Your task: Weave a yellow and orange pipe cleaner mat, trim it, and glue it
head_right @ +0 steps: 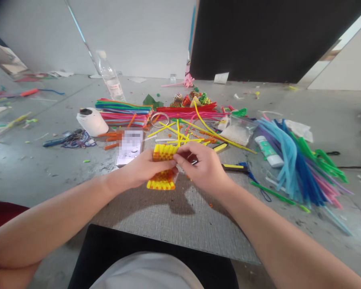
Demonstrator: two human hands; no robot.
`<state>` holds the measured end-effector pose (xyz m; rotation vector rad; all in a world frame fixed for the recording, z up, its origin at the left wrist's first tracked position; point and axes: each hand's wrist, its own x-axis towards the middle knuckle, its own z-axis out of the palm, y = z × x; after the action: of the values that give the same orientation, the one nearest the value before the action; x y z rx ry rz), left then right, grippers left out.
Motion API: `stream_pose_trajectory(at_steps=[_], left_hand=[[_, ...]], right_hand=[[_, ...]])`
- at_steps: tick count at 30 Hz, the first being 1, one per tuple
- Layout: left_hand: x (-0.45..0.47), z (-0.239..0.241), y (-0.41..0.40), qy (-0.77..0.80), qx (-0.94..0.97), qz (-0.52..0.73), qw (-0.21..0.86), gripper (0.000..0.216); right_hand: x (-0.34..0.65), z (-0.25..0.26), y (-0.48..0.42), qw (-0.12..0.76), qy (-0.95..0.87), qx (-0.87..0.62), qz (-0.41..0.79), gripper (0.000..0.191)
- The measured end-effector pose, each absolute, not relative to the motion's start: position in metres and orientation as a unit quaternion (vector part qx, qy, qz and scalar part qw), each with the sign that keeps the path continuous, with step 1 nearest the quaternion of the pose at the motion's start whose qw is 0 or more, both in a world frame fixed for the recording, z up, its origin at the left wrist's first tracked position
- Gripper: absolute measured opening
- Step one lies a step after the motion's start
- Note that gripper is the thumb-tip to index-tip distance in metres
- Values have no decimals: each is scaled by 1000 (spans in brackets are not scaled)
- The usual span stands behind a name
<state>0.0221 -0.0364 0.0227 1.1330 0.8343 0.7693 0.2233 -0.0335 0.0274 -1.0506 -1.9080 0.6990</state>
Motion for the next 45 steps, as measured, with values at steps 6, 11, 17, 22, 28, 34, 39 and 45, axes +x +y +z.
stream_pose_trajectory(at_steps=[6,11,17,22,28,34,39,45], left_hand=[[21,27,-36,332,505,340,720,21],[22,27,-36,353,518,339,702,14],[21,23,-35,360,554,334,673,17],[19,29,-36,373,553,312,676,15],[19,30,-35,379,479,330,720,11],[14,25,-33,329,470,331,749,24],[11,30,-32,305,489,302,759,26],[11,37,-33,278,460,312,784,33]], right_hand=[[224,27,-38,425,-736,-431,304,14],[222,28,-38,432,-730,-420,322,10],[222,31,-39,440,-748,-408,284,5],[224,34,-39,420,-790,-380,236,8],[228,38,-42,409,-821,-333,220,13],[228,39,-43,398,-869,-263,131,21],[231,37,-37,378,-897,-223,56,25],[230,41,-39,346,-915,-205,27,18]])
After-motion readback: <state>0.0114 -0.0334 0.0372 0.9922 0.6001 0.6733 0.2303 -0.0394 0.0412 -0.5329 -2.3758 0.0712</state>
